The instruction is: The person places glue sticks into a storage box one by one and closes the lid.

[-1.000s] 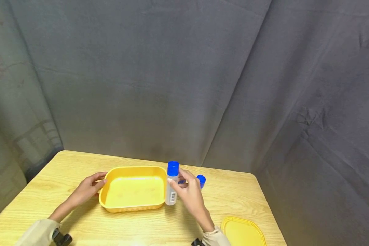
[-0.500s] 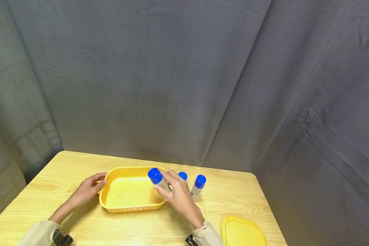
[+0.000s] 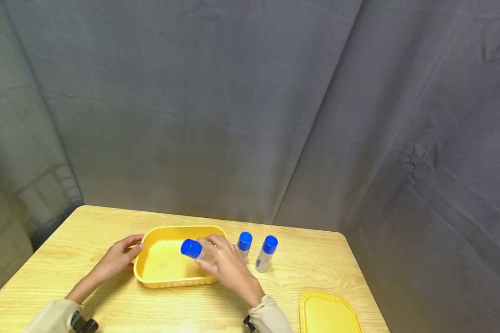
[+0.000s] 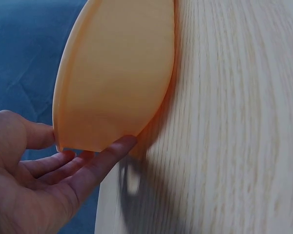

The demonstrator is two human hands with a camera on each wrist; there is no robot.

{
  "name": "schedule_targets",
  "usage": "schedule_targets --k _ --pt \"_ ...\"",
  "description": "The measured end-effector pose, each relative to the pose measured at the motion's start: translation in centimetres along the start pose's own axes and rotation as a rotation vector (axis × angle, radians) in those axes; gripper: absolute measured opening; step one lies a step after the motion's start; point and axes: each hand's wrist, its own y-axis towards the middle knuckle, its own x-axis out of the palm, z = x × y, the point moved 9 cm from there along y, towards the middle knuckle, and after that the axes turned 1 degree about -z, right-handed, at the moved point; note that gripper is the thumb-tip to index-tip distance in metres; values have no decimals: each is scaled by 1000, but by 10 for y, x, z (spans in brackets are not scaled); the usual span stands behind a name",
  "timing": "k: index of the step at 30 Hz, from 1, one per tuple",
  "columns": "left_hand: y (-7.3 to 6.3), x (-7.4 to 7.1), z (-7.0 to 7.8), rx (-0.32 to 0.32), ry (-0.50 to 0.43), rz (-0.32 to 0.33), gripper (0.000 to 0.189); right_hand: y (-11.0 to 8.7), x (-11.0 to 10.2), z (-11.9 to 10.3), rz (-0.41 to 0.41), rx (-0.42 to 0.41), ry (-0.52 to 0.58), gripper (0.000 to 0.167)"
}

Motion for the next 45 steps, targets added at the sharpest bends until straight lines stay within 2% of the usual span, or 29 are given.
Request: schedule_targets --k 9,14,18,21,28,32,37,45 --pt "-1 3 1 4 -18 3 51 -5 39 -5 -224 1 -45 47" --pt "-1 2 2 10 -19 3 51 -5 50 -11 -267 -67 -103 46" --pt "-1 0 2 19 -20 -6 51 -2 55 -12 -290 -88 -97 45" --pt "-1 0 3 24 -18 -13 51 0 61 -8 -329 -61 -17 42" --pt "1 2 9 53 21 -8 46 -1 79 1 -450 58 320 23" --pt "1 3 10 51 45 -1 45 -3 80 3 -453 89 341 20" --pt "3 4 9 41 10 -7 45 -4 79 9 -437 139 319 22" --pt "5 4 2 -14 -40 -16 44 -6 74 8 -383 109 280 28"
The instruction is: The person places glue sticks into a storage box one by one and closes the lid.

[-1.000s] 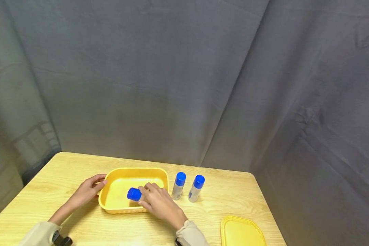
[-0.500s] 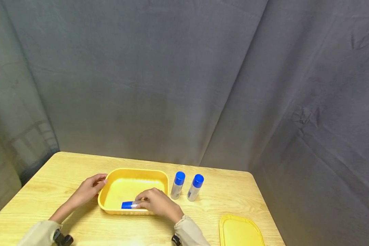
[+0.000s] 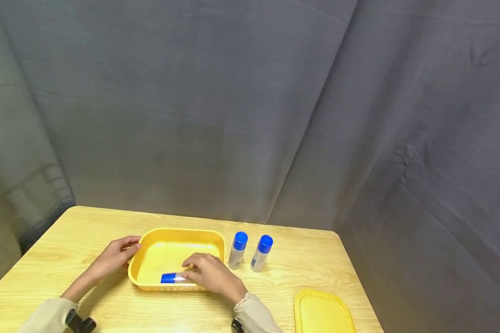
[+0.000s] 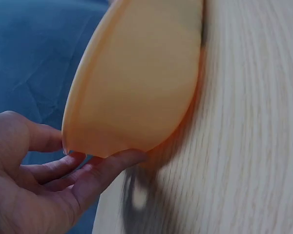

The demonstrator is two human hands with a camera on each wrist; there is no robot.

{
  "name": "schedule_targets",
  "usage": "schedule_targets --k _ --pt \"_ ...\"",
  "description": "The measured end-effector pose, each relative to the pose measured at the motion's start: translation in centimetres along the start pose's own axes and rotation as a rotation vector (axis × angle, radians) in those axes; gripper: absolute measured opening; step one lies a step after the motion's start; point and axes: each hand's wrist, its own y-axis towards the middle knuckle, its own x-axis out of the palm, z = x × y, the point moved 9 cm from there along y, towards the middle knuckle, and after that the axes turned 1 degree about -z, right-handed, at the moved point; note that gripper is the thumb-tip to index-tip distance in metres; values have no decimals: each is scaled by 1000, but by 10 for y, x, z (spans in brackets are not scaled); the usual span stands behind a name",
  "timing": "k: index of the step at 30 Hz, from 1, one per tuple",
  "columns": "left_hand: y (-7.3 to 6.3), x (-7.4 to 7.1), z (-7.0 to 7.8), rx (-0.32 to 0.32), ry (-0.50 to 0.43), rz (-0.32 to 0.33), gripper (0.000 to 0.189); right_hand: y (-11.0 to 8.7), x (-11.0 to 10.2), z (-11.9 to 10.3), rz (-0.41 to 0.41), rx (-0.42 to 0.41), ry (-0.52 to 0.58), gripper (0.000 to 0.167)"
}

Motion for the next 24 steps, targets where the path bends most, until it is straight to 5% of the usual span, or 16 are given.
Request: schedule_targets --k 10,24 --pt "3 1 0 -8 -8 -6 44 -6 -22 -5 130 -6 -165 46" --pt "0 -1 6 24 2 38 41 -18 -65 -18 279 1 -210 56"
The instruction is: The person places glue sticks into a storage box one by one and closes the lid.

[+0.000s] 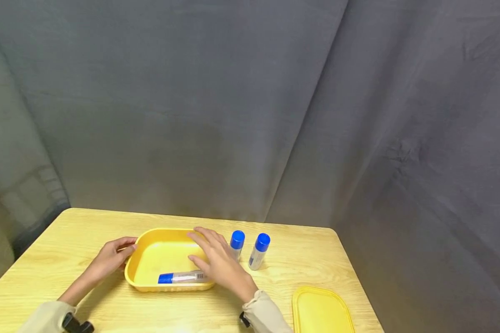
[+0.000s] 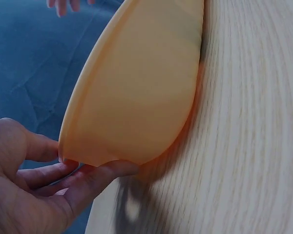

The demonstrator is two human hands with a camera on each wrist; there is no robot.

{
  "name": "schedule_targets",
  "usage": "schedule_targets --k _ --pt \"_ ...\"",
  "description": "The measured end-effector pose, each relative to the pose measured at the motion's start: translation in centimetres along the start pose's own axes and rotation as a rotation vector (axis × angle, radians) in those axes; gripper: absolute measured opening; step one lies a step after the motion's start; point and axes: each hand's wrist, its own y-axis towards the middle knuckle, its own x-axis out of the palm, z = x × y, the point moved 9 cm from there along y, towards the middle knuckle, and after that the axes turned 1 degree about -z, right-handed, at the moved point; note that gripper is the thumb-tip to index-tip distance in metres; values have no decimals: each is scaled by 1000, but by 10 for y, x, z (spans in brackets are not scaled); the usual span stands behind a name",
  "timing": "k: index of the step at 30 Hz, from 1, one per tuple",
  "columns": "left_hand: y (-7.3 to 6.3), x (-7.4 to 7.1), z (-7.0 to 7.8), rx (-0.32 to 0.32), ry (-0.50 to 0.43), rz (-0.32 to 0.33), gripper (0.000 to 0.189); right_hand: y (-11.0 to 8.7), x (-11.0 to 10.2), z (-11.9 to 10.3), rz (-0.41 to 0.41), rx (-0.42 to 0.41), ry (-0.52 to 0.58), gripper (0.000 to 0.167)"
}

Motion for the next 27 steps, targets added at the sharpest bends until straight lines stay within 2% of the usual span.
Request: schedule_targets --k 2,9,13,19,27 --pt "-2 -3 0 -1 2 10 41 -1 -10 -1 46 -5 -2 54" --pt "-2 -3 0 4 -6 11 41 -15 -57 8 314 -74 -40 51" --pt "0 -3 -2 -1 -4 17 41 -30 -80 26 412 -35 -34 51" --pt "1 -6 -4 -1 0 31 41 -52 -99 56 475 83 -20 54" --pt "1 -7 -4 -5 0 33 41 -72 -102 84 484 180 -8 66"
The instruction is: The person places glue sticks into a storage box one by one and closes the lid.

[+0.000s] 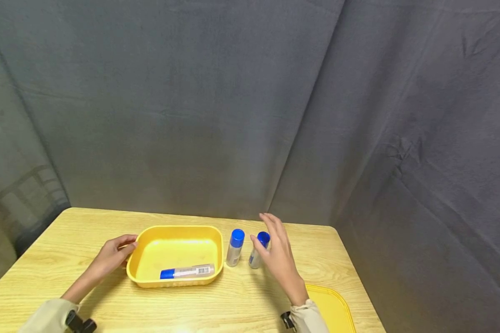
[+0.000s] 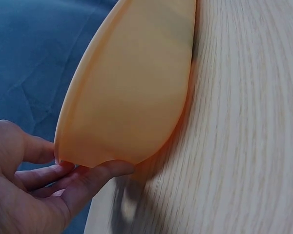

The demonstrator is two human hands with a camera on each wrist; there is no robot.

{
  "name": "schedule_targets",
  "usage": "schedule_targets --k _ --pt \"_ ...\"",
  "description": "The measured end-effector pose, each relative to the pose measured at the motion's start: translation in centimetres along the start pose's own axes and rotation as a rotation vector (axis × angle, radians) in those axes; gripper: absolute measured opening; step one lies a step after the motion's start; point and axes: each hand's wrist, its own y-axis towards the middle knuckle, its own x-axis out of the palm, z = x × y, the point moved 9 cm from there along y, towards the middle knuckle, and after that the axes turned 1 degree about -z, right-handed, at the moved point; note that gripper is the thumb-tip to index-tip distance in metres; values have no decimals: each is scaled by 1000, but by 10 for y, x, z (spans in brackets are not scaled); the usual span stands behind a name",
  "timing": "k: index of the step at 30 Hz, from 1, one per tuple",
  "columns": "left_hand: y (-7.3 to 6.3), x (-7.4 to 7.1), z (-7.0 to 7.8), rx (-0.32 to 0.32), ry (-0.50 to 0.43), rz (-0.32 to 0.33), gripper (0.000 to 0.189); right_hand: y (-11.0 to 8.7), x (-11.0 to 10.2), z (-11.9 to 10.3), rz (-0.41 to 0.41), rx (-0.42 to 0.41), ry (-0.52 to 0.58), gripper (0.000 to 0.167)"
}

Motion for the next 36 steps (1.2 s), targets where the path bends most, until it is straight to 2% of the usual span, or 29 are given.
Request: schedule_targets --k 6,12,18,25,36 --pt "0 0 0 -10 -2 4 41 -8 4 22 -24 108 76 79" --pt "-1 0 2 -15 19 3 41 -22 7 40 -66 243 178 83" --pt "0 -1 5 -5 25 5 41 -33 13 54 -104 334 256 88" --pt "0 -1 3 -11 16 10 41 -39 22 64 -139 401 338 94" --pt "1 -1 2 -23 12 -2 43 -52 37 67 -165 448 421 88"
